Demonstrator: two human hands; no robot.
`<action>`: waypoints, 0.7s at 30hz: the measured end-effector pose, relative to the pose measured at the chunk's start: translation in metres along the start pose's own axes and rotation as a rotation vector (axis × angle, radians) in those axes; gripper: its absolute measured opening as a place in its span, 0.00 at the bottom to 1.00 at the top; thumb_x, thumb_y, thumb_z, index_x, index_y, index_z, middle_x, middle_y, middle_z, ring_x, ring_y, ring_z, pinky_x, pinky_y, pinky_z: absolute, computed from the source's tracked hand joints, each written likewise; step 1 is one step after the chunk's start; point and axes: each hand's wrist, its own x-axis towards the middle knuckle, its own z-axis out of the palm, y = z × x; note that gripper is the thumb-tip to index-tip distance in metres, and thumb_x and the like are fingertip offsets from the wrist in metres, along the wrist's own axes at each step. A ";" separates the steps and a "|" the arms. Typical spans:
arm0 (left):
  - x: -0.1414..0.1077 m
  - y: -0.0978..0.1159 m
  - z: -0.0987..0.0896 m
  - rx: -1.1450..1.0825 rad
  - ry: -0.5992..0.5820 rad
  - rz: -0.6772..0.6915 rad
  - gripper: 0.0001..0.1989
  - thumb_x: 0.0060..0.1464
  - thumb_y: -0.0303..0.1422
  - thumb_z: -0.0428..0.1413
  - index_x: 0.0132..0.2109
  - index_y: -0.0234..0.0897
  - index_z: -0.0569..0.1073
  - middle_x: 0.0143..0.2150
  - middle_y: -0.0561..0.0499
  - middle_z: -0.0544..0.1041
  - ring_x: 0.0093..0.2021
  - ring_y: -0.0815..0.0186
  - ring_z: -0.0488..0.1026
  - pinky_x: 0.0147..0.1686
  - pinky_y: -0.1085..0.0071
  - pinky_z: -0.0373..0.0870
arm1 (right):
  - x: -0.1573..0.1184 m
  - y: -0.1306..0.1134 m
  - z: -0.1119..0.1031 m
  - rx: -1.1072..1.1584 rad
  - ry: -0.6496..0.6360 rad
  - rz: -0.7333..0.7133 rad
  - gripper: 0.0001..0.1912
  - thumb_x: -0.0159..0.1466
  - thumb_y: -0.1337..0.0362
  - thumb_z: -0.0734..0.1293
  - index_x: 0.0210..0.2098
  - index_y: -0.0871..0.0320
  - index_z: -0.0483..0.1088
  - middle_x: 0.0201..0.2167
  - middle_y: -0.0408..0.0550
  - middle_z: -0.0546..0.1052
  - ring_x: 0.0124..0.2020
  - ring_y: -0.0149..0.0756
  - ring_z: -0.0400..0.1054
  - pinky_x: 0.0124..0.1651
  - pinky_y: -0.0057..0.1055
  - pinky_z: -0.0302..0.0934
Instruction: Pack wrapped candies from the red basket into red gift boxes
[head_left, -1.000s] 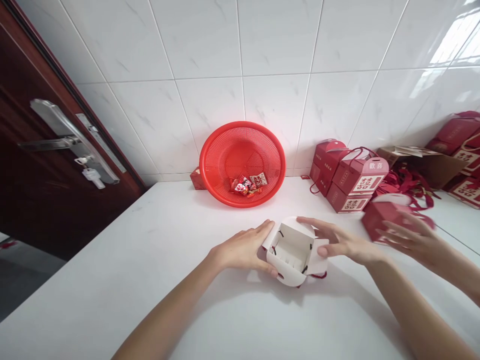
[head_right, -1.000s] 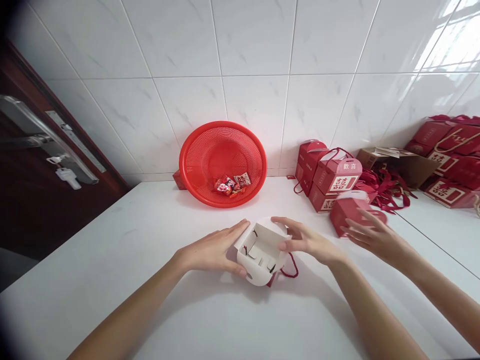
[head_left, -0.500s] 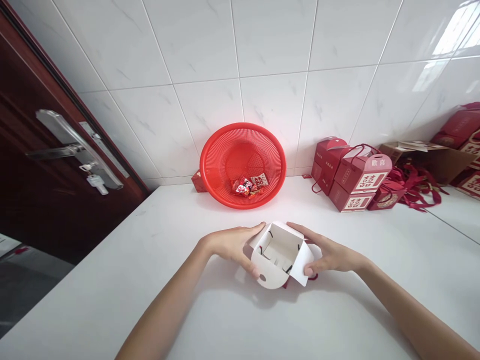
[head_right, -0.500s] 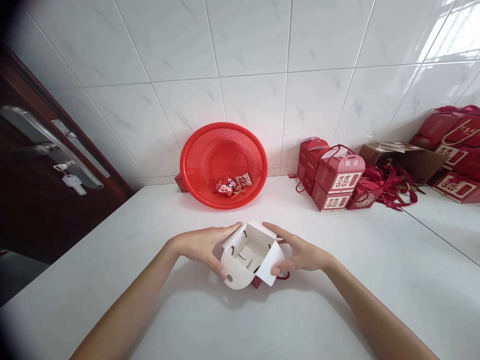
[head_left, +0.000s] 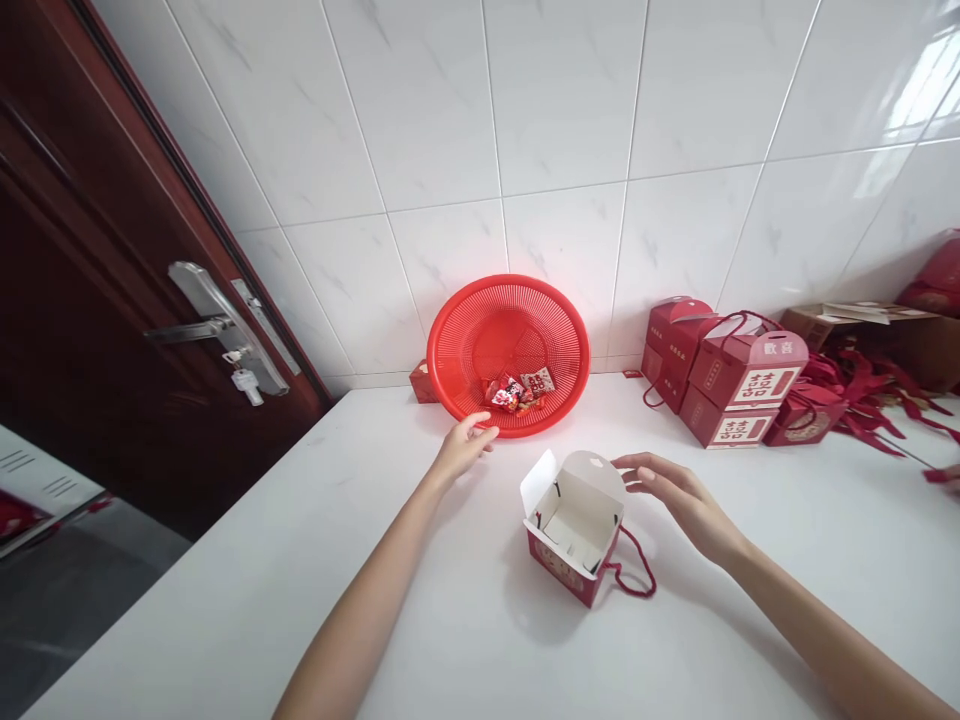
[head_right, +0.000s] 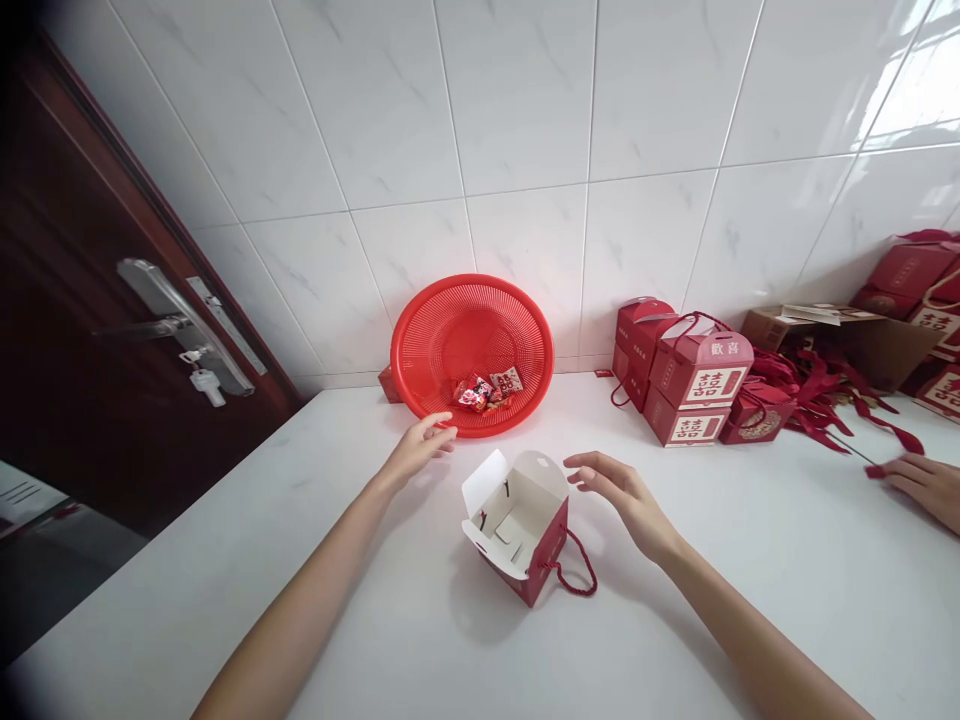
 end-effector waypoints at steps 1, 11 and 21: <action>0.003 -0.007 0.003 -0.016 0.031 -0.024 0.28 0.49 0.36 0.65 0.56 0.34 0.73 0.33 0.50 0.78 0.35 0.63 0.76 0.39 0.68 0.72 | 0.000 0.000 0.002 -0.009 0.014 0.022 0.21 0.65 0.45 0.65 0.45 0.55 0.76 0.45 0.53 0.78 0.47 0.48 0.71 0.56 0.46 0.62; 0.015 -0.031 0.002 -0.155 0.117 -0.029 0.23 0.46 0.39 0.65 0.49 0.34 0.76 0.42 0.43 0.79 0.38 0.65 0.77 0.39 0.70 0.73 | 0.000 -0.004 0.011 -0.030 -0.023 0.084 0.19 0.61 0.47 0.67 0.40 0.56 0.74 0.30 0.45 0.74 0.36 0.39 0.68 0.47 0.38 0.63; 0.019 -0.024 0.004 0.080 0.066 0.238 0.09 0.46 0.33 0.60 0.36 0.36 0.80 0.36 0.47 0.82 0.35 0.62 0.77 0.42 0.65 0.74 | 0.006 0.010 0.005 -0.055 0.054 0.113 0.20 0.60 0.47 0.67 0.38 0.57 0.75 0.28 0.46 0.74 0.34 0.40 0.69 0.43 0.37 0.62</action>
